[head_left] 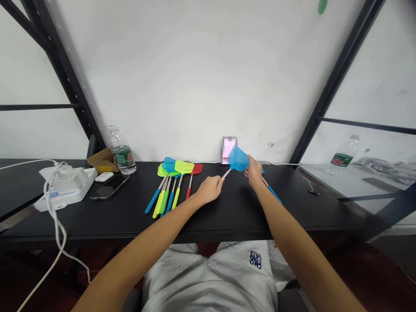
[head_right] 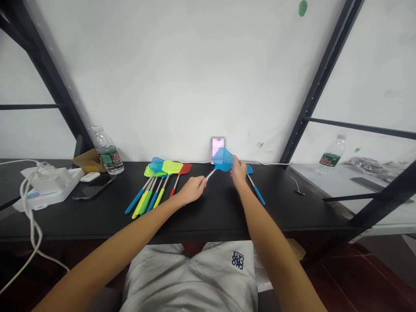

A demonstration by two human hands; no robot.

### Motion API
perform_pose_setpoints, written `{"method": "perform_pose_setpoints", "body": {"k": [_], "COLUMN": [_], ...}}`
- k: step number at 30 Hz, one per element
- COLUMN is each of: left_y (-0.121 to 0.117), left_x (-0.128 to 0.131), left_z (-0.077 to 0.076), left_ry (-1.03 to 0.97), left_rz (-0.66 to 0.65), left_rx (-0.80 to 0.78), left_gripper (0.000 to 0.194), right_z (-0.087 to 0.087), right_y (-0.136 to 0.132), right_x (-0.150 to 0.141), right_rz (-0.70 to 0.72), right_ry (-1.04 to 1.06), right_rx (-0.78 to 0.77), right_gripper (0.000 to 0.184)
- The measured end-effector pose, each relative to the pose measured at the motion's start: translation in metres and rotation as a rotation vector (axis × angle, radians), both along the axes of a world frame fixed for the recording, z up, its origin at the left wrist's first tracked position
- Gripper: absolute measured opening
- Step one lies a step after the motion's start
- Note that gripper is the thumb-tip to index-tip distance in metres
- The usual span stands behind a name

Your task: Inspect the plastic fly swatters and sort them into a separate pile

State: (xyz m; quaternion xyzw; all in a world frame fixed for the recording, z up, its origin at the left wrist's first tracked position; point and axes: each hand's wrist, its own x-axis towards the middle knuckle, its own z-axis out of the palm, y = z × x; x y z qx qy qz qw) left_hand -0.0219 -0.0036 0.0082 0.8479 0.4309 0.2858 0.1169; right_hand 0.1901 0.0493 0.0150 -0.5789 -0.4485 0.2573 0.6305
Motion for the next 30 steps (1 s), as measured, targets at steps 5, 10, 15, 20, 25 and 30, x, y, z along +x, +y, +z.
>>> {"method": "perform_pose_setpoints", "body": {"k": [5,10,15,20,25,30], "left_y": [0.003,0.003,0.002,0.002,0.0,0.0], "left_x": [0.002,0.002,0.0,0.0,0.0,0.0], "left_z": [-0.002,-0.004,-0.005,-0.003,0.001,0.001], "left_ry": [-0.055,0.023,0.125,0.165,0.171,0.171], "left_rz": [0.028,0.057,0.088,0.09,0.094,0.083], "left_rx": [0.06,0.087,0.093,0.056,0.034,0.042], "left_gripper": [0.04,0.034,0.032,0.038,0.038,0.038], "right_z": [-0.004,-0.008,-0.009,-0.01,-0.012,-0.016], "right_y": [-0.014,-0.019,-0.013,-0.007,-0.002,0.003], "right_x": [-0.043,-0.061,-0.054,-0.045,-0.041,-0.037], "right_rz": [0.538,0.709,0.614,0.455,0.399,0.376], "right_ry": [0.207,0.186,0.199,0.194,0.161,0.135], "right_rx": [-0.026,-0.036,-0.035,-0.009,-0.012,0.002], "right_gripper": [0.048,0.05,0.047,0.042,0.043,0.042]}}
